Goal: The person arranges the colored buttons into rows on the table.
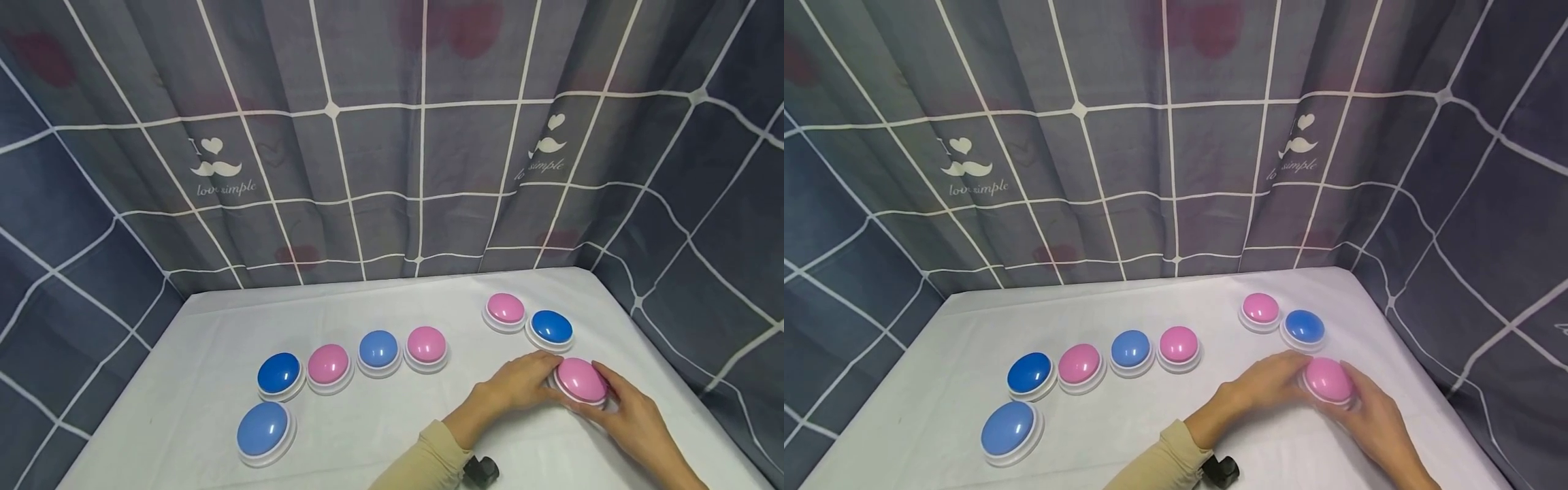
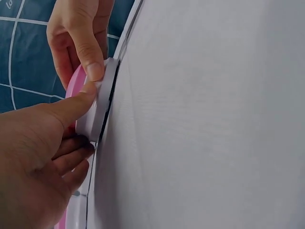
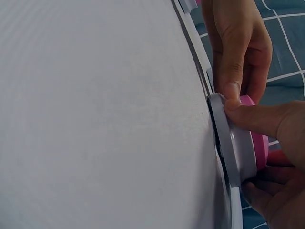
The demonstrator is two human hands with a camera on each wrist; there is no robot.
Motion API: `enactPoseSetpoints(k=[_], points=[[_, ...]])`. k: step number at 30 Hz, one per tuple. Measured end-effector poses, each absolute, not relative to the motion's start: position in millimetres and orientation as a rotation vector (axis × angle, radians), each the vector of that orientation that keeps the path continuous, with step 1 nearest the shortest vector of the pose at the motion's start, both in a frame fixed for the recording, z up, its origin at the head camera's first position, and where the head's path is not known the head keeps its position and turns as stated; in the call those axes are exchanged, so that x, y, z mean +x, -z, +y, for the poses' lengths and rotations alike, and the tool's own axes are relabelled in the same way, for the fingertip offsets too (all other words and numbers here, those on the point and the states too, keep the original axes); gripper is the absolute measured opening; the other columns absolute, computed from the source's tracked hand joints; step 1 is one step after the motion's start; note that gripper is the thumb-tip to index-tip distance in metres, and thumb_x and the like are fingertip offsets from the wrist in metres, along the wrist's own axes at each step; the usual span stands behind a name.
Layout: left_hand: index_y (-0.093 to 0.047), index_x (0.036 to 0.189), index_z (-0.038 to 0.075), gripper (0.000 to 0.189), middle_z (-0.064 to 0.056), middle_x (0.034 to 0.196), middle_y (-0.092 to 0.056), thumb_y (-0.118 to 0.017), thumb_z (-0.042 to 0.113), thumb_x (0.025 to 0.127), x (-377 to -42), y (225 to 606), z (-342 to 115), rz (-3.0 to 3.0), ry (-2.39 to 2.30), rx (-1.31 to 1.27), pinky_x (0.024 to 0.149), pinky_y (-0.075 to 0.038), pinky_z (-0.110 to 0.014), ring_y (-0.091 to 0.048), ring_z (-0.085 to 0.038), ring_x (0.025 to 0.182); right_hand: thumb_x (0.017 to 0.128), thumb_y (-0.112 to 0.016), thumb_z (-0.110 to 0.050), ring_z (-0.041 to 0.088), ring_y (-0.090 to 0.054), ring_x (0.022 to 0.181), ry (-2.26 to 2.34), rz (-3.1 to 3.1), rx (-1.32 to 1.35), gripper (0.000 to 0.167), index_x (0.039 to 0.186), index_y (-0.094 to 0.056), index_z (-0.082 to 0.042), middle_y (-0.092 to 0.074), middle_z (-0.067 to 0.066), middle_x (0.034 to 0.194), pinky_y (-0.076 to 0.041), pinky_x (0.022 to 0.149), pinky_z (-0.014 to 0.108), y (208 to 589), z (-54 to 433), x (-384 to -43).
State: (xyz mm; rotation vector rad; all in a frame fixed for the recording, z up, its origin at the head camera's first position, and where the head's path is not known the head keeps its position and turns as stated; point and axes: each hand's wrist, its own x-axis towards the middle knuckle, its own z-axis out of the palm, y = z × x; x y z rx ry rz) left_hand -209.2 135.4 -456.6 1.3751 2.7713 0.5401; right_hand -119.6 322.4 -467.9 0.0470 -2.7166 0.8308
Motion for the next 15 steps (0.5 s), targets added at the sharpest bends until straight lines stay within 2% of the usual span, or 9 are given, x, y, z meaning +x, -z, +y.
enactPoseSetpoints(k=[6, 8, 9, 11, 13, 15], points=[[-0.055, 0.140, 0.023, 0.062, 0.013, 0.136, -0.055, -0.071, 0.052, 0.087, -210.7, 453.0, 132.8, 2.801, -0.567, 1.359, 0.098, -0.038, -0.012, -0.047, 0.003, 0.124, 0.072, -0.089, -0.021, 0.059, -0.049, 0.115, -0.839, -2.707, 0.052, 0.083, 0.137, -0.047, 0.011, -0.051, 0.039, 0.130, -0.041, 0.086, 0.067, 464.7, 320.0, -120.5], [-0.053, 0.141, 0.023, 0.064, 0.013, 0.138, -0.054, -0.071, 0.052, 0.087, -211.5, 450.5, 130.1, 2.807, -0.578, 1.358, 0.099, -0.037, -0.013, -0.047, 0.003, 0.126, 0.073, -0.088, -0.021, 0.057, -0.050, 0.115, -0.835, -2.696, 0.060, 0.083, 0.138, -0.047, 0.009, -0.051, 0.037, 0.131, -0.044, 0.098, 0.052, 462.9, 318.6, -120.7], [-0.053, 0.142, 0.023, 0.065, 0.012, 0.139, -0.054, -0.071, 0.052, 0.087, -212.0, 449.1, 128.4, 2.811, -0.580, 1.359, 0.100, -0.037, -0.013, -0.046, 0.003, 0.126, 0.073, -0.088, -0.022, 0.056, -0.052, 0.114, -0.830, -2.685, 0.064, 0.082, 0.139, -0.047, 0.008, -0.052, 0.036, 0.131, -0.043, 0.103, 0.039, 461.8, 317.5, -121.0], [-0.052, 0.144, 0.023, 0.066, 0.013, 0.140, -0.053, -0.071, 0.052, 0.087, -212.9, 445.9, 124.1, 2.824, -0.585, 1.359, 0.100, -0.037, -0.014, -0.046, 0.003, 0.127, 0.073, -0.089, -0.021, 0.053, -0.055, 0.112, -0.830, -2.648, 0.079, 0.082, 0.139, -0.050, 0.005, -0.055, 0.033, 0.131, -0.034, 0.102, 0.011, 459.3, 314.5, -121.4], [-0.052, 0.143, 0.024, 0.065, 0.013, 0.138, -0.054, -0.071, 0.052, 0.087, -213.9, 442.5, 119.3, 2.837, -0.595, 1.363, 0.100, -0.038, -0.014, -0.047, 0.003, 0.126, 0.072, -0.090, -0.021, 0.028, -0.057, 0.123, -0.840, -2.603, 0.104, 0.081, 0.139, -0.051, 0.002, -0.057, 0.030, 0.130, -0.018, 0.089, -0.005, 456.6, 311.6, -122.8], [-0.054, 0.142, 0.024, 0.064, 0.013, 0.136, -0.056, -0.072, 0.052, 0.087, -214.4, 438.4, 114.5, 2.856, -0.604, 1.365, 0.099, -0.039, -0.014, -0.049, 0.003, 0.123, 0.071, -0.090, -0.019, -0.001, -0.049, 0.124, -0.867, -2.556, 0.132, 0.080, 0.139, -0.053, 0.000, -0.058, 0.029, 0.129, -0.018, 0.087, -0.006, 453.1, 307.8, -124.7]])
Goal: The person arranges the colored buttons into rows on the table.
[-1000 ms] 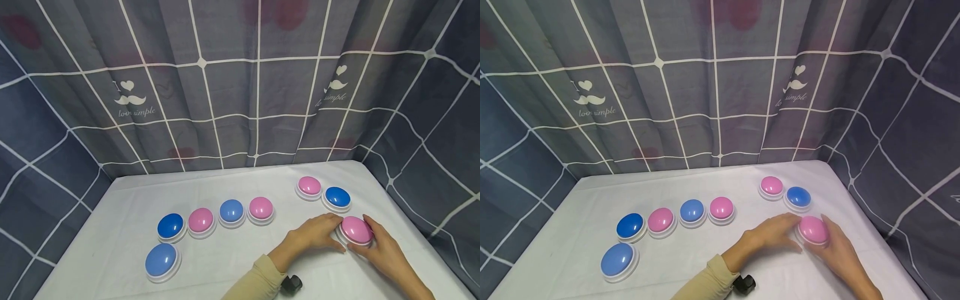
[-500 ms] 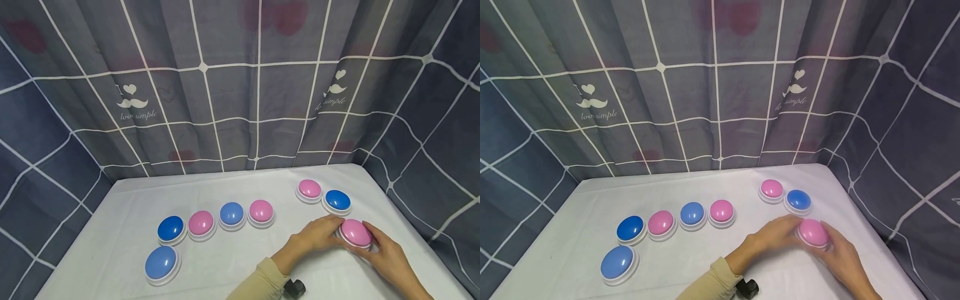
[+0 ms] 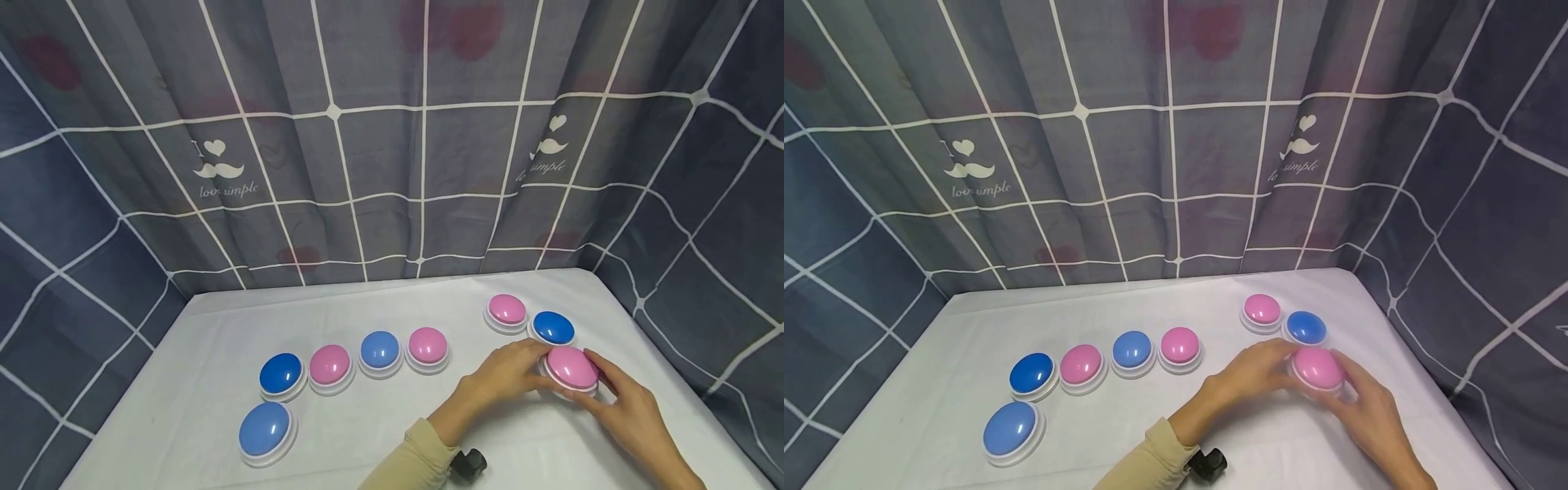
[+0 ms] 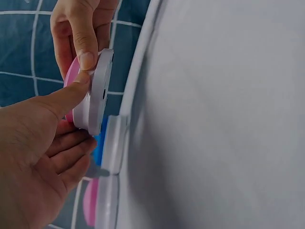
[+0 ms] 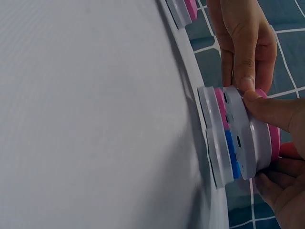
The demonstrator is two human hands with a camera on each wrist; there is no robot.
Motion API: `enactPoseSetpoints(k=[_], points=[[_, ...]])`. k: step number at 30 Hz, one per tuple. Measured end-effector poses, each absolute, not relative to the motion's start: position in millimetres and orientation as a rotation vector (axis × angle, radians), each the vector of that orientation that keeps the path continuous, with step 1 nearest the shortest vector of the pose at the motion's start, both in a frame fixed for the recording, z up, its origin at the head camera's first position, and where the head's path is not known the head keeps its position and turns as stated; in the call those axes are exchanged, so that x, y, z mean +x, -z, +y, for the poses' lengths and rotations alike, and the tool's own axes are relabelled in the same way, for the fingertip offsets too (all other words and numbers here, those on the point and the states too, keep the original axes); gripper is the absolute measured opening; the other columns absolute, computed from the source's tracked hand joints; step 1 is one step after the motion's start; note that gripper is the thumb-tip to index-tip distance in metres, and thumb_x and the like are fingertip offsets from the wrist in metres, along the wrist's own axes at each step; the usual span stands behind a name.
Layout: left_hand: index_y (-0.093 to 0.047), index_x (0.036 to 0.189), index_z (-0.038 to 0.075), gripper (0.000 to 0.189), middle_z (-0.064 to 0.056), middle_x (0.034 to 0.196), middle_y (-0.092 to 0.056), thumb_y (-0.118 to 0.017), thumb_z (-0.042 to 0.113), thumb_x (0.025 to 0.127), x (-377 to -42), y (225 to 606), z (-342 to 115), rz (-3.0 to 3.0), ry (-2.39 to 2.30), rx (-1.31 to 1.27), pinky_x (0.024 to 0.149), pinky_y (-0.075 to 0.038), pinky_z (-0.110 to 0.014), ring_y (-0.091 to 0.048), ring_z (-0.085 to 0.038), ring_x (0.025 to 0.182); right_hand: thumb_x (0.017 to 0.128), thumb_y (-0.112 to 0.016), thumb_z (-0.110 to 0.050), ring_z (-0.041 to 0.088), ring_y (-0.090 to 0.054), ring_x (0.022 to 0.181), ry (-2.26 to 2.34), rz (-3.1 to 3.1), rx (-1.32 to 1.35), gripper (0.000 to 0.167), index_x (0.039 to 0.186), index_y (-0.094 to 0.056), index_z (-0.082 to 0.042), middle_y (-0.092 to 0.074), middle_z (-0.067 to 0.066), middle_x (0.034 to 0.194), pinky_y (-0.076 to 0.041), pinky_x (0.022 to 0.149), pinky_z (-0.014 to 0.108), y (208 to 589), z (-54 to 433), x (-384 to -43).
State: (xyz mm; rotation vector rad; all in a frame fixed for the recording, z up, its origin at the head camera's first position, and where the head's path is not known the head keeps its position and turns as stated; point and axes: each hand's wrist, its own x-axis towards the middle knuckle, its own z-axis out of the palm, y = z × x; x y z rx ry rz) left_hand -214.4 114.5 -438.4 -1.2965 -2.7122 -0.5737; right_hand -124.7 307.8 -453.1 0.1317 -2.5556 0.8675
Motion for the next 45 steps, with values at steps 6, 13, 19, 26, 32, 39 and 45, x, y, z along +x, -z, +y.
enactPoseSetpoints(k=[6, 13, 19, 26, 32, 39, 45], points=[[-0.059, 0.135, 0.021, 0.060, 0.010, 0.128, -0.060, -0.073, 0.051, 0.086, -214.4, 426.5, 99.7, -2.690, 0.571, -1.243, 0.093, -0.045, -0.016, -0.054, 0.001, 0.116, 0.070, -0.090, -0.014, -0.030, -0.030, 0.108, -0.950, -2.472, 0.216, 0.079, 0.139, -0.054, -0.001, -0.059, 0.029, 0.128, -0.025, 0.087, -0.005, 442.8, 295.6, -130.7], [-0.059, 0.135, 0.021, 0.059, 0.009, 0.130, -0.060, -0.075, 0.049, 0.085, -216.3, 414.9, 81.2, -2.690, 0.623, -1.186, 0.093, -0.046, -0.019, -0.055, -0.001, 0.117, 0.068, -0.092, -0.012, -0.029, -0.034, 0.110, -0.998, -2.423, 0.260, 0.080, 0.138, -0.056, -0.003, -0.060, 0.030, 0.127, -0.026, 0.089, -0.004, 434.9, 281.7, -139.7], [-0.059, 0.137, 0.020, 0.062, 0.007, 0.134, -0.059, -0.076, 0.049, 0.085, -214.8, 405.6, 65.2, -2.677, 0.656, -1.131, 0.096, -0.045, -0.021, -0.054, -0.003, 0.121, 0.067, -0.092, -0.012, -0.026, -0.037, 0.111, -1.029, -2.402, 0.299, 0.081, 0.139, -0.055, -0.004, -0.060, 0.028, 0.127, -0.028, 0.090, -0.003, 428.2, 268.9, -145.5], [-0.060, 0.135, 0.016, 0.063, 0.004, 0.129, -0.062, -0.076, 0.049, 0.084, -209.7, 392.9, 45.3, -2.630, 0.681, -1.069, 0.094, -0.048, -0.022, -0.058, -0.007, 0.117, 0.068, -0.092, -0.014, -0.021, -0.044, 0.112, -1.070, -2.371, 0.355, 0.080, 0.140, -0.056, -0.008, -0.063, 0.018, 0.127, -0.032, 0.090, -0.001, 417.5, 252.8, -152.9], [-0.060, 0.133, 0.012, 0.061, 0.003, 0.127, -0.063, -0.077, 0.046, 0.084, -209.0, 380.6, 29.6, -2.578, 0.697, -1.063, 0.096, -0.046, -0.021, -0.058, -0.007, 0.117, 0.069, -0.092, -0.017, -0.018, -0.046, 0.112, -1.059, -2.363, 0.393, 0.081, 0.141, -0.055, -0.012, -0.063, 0.013, 0.128, -0.033, 0.090, 0.001, 406.1, 242.0, -158.9], [-0.059, 0.135, 0.016, 0.061, 0.004, 0.128, -0.062, -0.076, 0.046, 0.085, -208.0, 375.1, 12.0, -2.582, 0.757, -1.027, 0.096, -0.047, -0.024, -0.057, -0.007, 0.119, 0.068, -0.092, -0.014, -0.014, -0.048, 0.116, -1.113, -2.334, 0.443, 0.083, 0.142, -0.054, -0.011, -0.063, 0.012, 0.129, -0.034, 0.095, 0.004, 400.9, 228.0, -166.5], [-0.060, 0.135, 0.015, 0.061, 0.003, 0.128, -0.063, -0.077, 0.044, 0.084, -206.0, 373.8, 0.8, -2.594, 0.769, -1.000, 0.096, -0.047, -0.025, -0.058, -0.009, 0.119, 0.067, -0.092, -0.007, -0.010, -0.049, 0.120, -1.180, -2.315, 0.504, 0.084, 0.142, -0.053, -0.005, -0.060, 0.014, 0.133, -0.037, 0.096, 0.007, 402.2, 218.5, -171.2]])
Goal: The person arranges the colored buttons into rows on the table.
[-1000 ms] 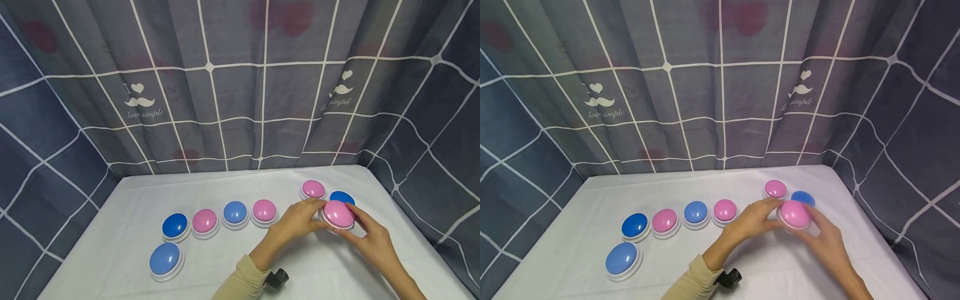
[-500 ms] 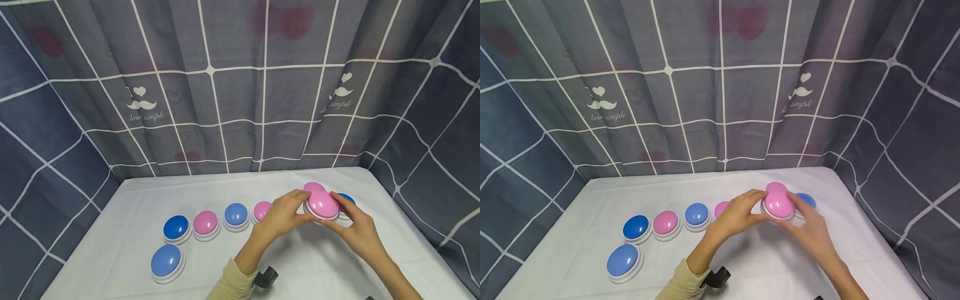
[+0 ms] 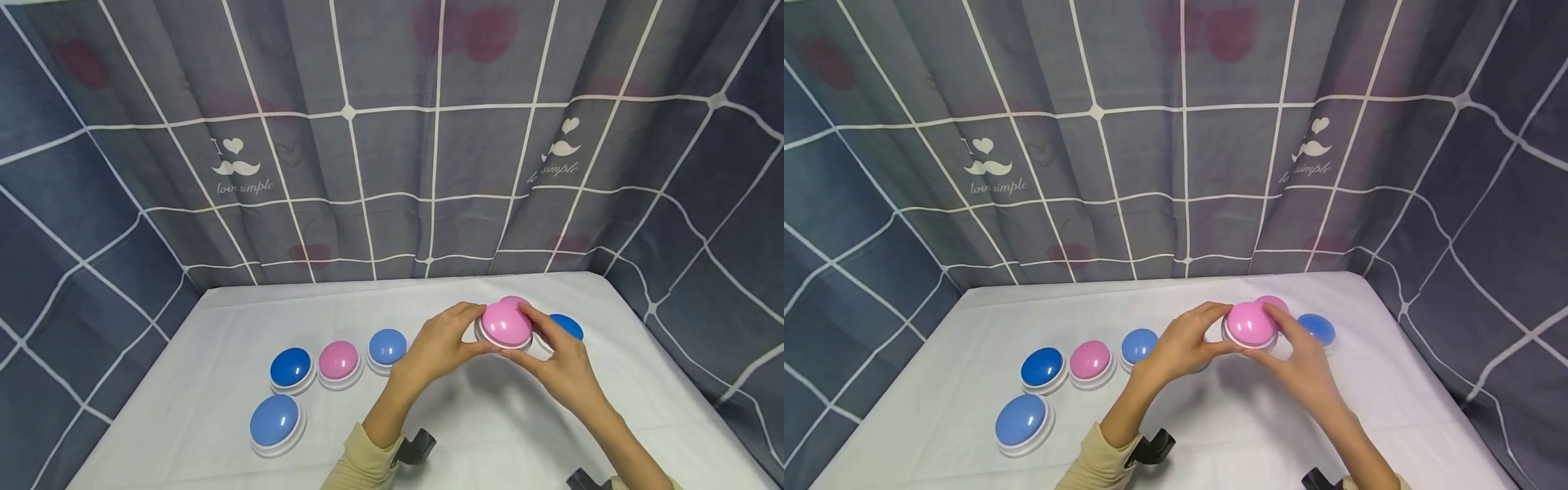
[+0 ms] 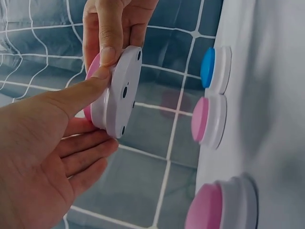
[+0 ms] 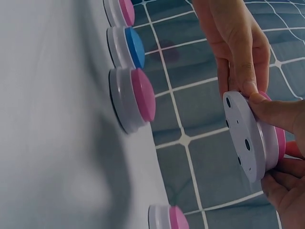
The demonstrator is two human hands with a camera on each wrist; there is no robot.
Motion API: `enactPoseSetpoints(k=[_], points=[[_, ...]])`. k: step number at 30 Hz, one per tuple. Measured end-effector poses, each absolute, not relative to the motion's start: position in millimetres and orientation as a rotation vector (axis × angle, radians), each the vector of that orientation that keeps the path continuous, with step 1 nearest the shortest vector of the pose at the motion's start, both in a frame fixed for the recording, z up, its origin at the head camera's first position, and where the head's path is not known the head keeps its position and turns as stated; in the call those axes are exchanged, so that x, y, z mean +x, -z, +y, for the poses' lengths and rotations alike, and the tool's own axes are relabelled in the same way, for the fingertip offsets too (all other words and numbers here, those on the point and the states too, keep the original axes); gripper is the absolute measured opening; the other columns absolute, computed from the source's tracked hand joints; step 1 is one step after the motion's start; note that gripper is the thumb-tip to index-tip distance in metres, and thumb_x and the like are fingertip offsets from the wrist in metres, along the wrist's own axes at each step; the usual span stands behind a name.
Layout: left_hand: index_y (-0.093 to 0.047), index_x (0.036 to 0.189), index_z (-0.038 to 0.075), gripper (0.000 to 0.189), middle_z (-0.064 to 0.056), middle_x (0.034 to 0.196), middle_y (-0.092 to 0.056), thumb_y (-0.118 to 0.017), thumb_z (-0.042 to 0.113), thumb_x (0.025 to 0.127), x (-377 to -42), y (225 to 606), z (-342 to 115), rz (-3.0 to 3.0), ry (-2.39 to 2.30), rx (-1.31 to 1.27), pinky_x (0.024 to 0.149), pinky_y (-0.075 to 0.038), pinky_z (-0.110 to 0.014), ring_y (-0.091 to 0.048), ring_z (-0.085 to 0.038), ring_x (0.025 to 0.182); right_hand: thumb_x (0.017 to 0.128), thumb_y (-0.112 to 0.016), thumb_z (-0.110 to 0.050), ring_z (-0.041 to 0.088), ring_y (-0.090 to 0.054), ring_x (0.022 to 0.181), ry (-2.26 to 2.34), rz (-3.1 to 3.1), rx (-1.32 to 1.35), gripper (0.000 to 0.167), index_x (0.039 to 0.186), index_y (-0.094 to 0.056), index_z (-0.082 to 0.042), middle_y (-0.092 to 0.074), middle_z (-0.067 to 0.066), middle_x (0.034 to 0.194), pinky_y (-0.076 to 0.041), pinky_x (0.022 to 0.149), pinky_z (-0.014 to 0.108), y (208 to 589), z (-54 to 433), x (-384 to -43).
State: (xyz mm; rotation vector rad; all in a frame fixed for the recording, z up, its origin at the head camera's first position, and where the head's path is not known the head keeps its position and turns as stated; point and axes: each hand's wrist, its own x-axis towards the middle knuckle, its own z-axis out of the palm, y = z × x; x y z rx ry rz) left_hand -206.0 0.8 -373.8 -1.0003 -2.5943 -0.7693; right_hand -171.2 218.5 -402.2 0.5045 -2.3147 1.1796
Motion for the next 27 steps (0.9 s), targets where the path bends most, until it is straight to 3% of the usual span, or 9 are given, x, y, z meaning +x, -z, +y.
enactPoseSetpoints(k=[5, 14, 18, 25, 27], points=[[-0.060, 0.135, 0.015, 0.061, 0.003, 0.129, -0.062, -0.076, 0.045, 0.085, -204.0, 368.4, -8.6, -2.626, 0.755, -0.958, 0.096, -0.048, -0.027, -0.058, -0.010, 0.118, 0.069, -0.091, -0.011, -0.005, -0.050, 0.121, -1.183, -2.330, 0.515, 0.083, 0.142, -0.053, -0.007, -0.059, 0.010, 0.136, -0.037, 0.096, 0.007, 398.6, 208.1, -173.6], [-0.063, 0.130, 0.012, 0.061, 0.001, 0.126, -0.064, -0.080, 0.045, 0.081, -201.5, 356.2, -30.5, -2.637, 0.746, -0.918, 0.093, -0.051, -0.032, -0.061, -0.014, 0.115, 0.071, -0.091, -0.017, 0.027, -0.060, 0.119, -1.186, -2.347, 0.541, 0.079, 0.140, -0.055, -0.008, -0.061, 0.009, 0.133, -0.039, 0.094, 0.008, 392.7, 186.0, -177.3], [-0.063, 0.129, 0.011, 0.062, 0.001, 0.126, -0.064, -0.082, 0.043, 0.080, -198.6, 350.9, -42.4, -2.696, 0.764, -0.874, 0.091, -0.052, -0.035, -0.061, -0.015, 0.114, 0.073, -0.090, -0.019, 0.029, -0.059, 0.121, -1.226, -2.356, 0.574, 0.078, 0.141, -0.054, -0.008, -0.061, 0.011, 0.133, -0.039, 0.096, 0.011, 392.6, 174.9, -178.6], [-0.064, 0.127, 0.010, 0.059, 0.001, 0.123, -0.065, -0.083, 0.041, 0.080, -194.1, 350.7, -63.3, -2.761, 0.752, -0.841, 0.093, -0.051, -0.036, -0.061, -0.015, 0.114, 0.072, -0.091, -0.019, 0.028, -0.057, 0.124, -1.279, -2.361, 0.630, 0.078, 0.140, -0.054, -0.006, -0.060, 0.010, 0.134, -0.044, 0.100, 0.036, 394.5, 155.5, -177.9], [-0.064, 0.126, 0.009, 0.059, 0.000, 0.123, -0.065, -0.083, 0.041, 0.080, -193.2, 352.5, -69.4, -2.771, 0.742, -0.837, 0.093, -0.051, -0.036, -0.061, -0.016, 0.114, 0.072, -0.091, -0.018, 0.027, -0.057, 0.124, -1.280, -2.369, 0.654, 0.078, 0.140, -0.054, -0.006, -0.060, 0.010, 0.134, -0.044, 0.100, 0.036, 395.6, 150.0, -177.3]])
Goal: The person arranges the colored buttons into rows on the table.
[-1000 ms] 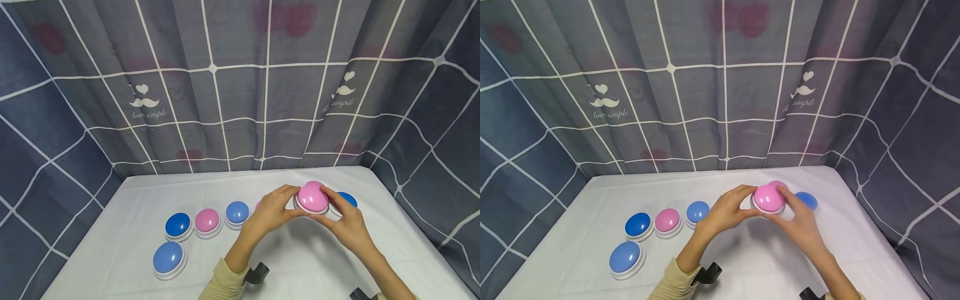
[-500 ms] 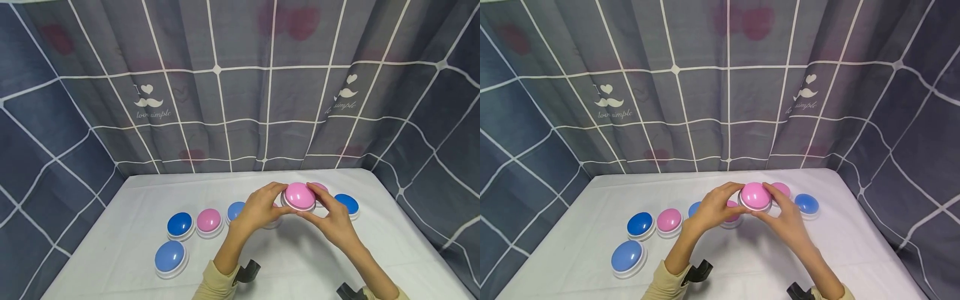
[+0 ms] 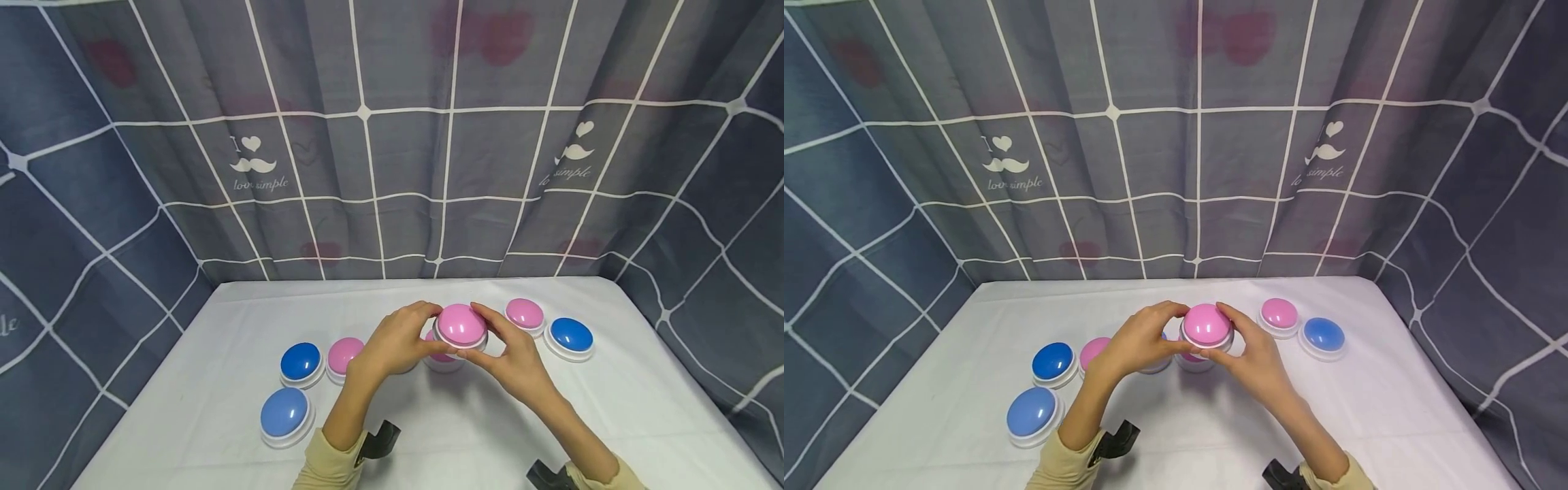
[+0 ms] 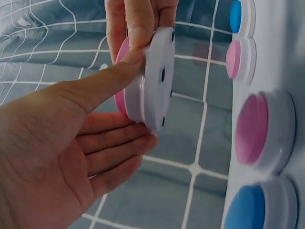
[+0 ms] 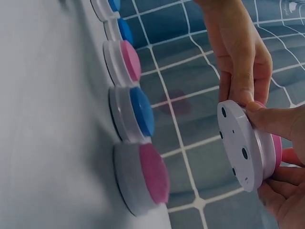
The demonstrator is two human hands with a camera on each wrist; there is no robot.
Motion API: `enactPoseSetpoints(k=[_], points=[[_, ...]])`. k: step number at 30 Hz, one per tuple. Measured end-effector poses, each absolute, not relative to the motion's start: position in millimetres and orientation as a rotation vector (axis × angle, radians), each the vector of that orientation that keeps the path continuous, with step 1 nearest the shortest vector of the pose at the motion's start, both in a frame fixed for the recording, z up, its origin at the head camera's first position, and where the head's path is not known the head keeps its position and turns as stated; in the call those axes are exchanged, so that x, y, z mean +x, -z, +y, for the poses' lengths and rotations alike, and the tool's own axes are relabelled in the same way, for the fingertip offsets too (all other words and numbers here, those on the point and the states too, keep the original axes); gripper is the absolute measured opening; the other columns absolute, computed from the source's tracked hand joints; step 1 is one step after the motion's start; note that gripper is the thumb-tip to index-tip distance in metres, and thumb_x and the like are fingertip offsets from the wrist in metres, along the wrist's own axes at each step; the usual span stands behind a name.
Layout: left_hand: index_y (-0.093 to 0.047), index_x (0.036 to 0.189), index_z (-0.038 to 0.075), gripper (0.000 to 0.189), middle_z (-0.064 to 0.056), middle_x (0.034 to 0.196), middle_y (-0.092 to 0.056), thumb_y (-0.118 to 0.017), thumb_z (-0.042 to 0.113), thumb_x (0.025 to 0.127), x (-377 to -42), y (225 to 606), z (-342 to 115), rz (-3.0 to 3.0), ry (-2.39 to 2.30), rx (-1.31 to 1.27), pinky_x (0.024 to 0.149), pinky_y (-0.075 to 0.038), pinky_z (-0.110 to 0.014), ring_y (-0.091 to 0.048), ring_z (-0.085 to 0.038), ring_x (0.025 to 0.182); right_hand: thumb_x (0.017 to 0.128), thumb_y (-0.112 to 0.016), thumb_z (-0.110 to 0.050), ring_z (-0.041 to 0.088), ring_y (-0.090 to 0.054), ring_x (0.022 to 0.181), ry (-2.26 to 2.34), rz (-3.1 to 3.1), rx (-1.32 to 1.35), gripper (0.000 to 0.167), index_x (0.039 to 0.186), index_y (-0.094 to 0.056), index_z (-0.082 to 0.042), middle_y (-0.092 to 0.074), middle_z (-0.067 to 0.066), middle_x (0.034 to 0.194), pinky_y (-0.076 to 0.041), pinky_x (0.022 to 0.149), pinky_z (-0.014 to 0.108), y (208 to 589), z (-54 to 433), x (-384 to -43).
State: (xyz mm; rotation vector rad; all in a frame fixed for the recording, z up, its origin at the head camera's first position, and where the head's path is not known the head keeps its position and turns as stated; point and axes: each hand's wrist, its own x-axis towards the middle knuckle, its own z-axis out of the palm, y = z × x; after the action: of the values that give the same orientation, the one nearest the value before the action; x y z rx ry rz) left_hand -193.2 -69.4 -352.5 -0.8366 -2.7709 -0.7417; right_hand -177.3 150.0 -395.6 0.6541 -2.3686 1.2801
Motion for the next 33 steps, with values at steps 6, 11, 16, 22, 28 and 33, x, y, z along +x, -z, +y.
enactPoseSetpoints(k=[6, 11, 16, 22, 28, 33], points=[[-0.067, 0.119, 0.010, 0.056, 0.000, 0.114, -0.068, -0.086, 0.042, 0.076, -188.7, 355.4, -86.2, -2.825, 0.741, -0.804, 0.089, -0.052, -0.037, -0.063, -0.016, 0.107, 0.071, -0.091, -0.013, 0.026, -0.057, 0.124, -1.313, -2.378, 0.726, 0.077, 0.138, -0.056, -0.005, -0.061, 0.009, 0.133, -0.046, 0.100, 0.043, 401.5, 133.3, -174.7], [-0.068, 0.112, 0.013, 0.052, 0.004, 0.106, -0.067, -0.087, 0.042, 0.074, -182.7, 355.4, -100.2, -2.873, 0.725, -0.765, 0.082, -0.053, -0.036, -0.063, -0.014, 0.099, 0.069, -0.092, -0.015, 0.023, -0.057, 0.123, -1.333, -2.387, 0.773, 0.076, 0.137, -0.057, -0.007, -0.062, 0.006, 0.132, -0.045, 0.102, 0.044, 405.1, 120.0, -171.9], [-0.068, 0.110, 0.014, 0.051, 0.005, 0.103, -0.067, -0.089, 0.041, 0.072, -175.9, 352.0, -112.7, -2.904, 0.699, -0.730, 0.078, -0.054, -0.035, -0.062, -0.013, 0.093, 0.070, -0.091, -0.017, 0.019, -0.058, 0.121, -1.334, -2.405, 0.796, 0.075, 0.136, -0.058, -0.009, -0.063, 0.003, 0.131, -0.046, 0.102, 0.044, 406.5, 107.2, -170.5], [-0.069, 0.110, 0.015, 0.053, 0.007, 0.102, -0.067, -0.090, 0.042, 0.070, -168.1, 351.4, -125.2, -2.943, 0.688, -0.662, 0.080, -0.054, -0.035, -0.063, -0.013, 0.095, 0.070, -0.091, -0.018, 0.015, -0.060, 0.114, -1.325, -2.419, 0.831, 0.074, 0.136, -0.058, -0.012, -0.063, -0.001, 0.129, -0.051, 0.094, 0.042, 408.9, 94.0, -168.1], [-0.069, 0.110, 0.013, 0.052, 0.005, 0.102, -0.068, -0.090, 0.041, 0.071, -160.2, 351.9, -137.4, -2.949, 0.703, -0.646, 0.080, -0.054, -0.039, -0.064, -0.018, 0.097, 0.069, -0.092, -0.018, 0.016, -0.060, 0.114, -1.338, -2.421, 0.839, 0.074, 0.135, -0.059, -0.014, -0.064, -0.002, 0.126, -0.050, 0.094, 0.045, 410.8, 80.7, -164.8], [-0.069, 0.107, 0.013, 0.050, 0.005, 0.100, -0.068, -0.090, 0.040, 0.070, -154.8, 353.8, -149.8, -2.939, 0.739, -0.632, 0.079, -0.053, -0.040, -0.065, -0.021, 0.096, 0.071, -0.091, -0.021, 0.013, -0.058, 0.118, -1.381, -2.442, 0.882, 0.073, 0.136, -0.058, -0.015, -0.064, -0.005, 0.127, -0.047, 0.100, 0.045, 410.8, 69.5, -162.8]])
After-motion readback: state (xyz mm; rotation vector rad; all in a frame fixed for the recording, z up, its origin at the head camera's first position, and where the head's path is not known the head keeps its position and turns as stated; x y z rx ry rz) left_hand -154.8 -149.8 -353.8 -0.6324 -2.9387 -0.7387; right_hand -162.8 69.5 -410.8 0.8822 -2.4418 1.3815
